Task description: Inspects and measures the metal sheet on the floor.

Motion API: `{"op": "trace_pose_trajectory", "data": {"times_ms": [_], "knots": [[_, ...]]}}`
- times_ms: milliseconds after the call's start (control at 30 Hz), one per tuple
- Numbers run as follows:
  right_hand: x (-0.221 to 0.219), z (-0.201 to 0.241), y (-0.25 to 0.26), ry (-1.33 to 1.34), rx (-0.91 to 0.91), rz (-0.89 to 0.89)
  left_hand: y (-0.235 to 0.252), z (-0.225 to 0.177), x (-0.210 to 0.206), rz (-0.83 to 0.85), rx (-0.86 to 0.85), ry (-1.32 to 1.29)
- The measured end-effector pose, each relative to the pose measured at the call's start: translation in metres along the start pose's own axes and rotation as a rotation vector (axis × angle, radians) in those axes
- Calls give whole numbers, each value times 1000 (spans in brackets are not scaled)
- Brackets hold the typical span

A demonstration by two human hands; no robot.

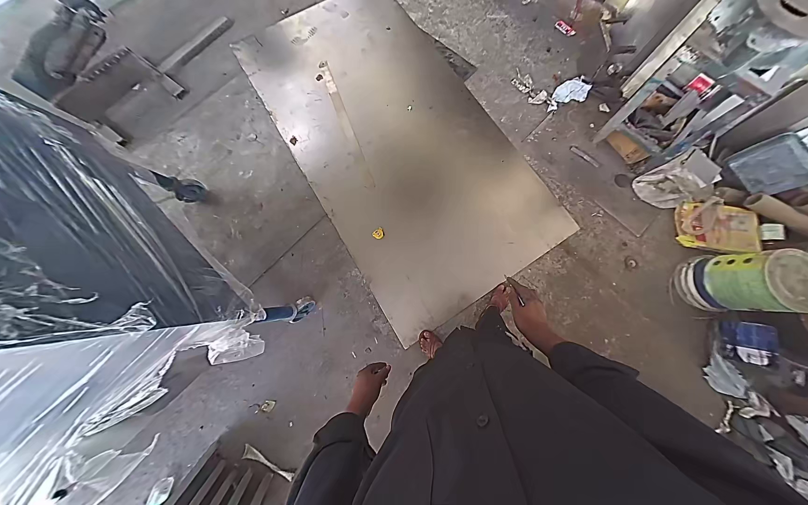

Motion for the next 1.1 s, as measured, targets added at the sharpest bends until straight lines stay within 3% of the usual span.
{"op": "trace_pose_trajectory", "data": {"times_ms": [133,467,1100], "knots": [[-16,-14,-1,-76,-20,181,-1,-1,4,-12,-5,-18],[-41,-54,-11,-138,-92,276,-1,12,6,-18,7,-27],[-39,-58,-9,-217,-96,283,3,7,8,-17,23,-12]]}}
Point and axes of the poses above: each hand's wrist, its own y-axis towards the middle knuckle, its own x-axis out of the back of the hand, z = x × y, the point moved 6 cm from there along y, towards the middle knuckle, and after that the axes turned 2 degrees about -y, right-handed, at the moved point
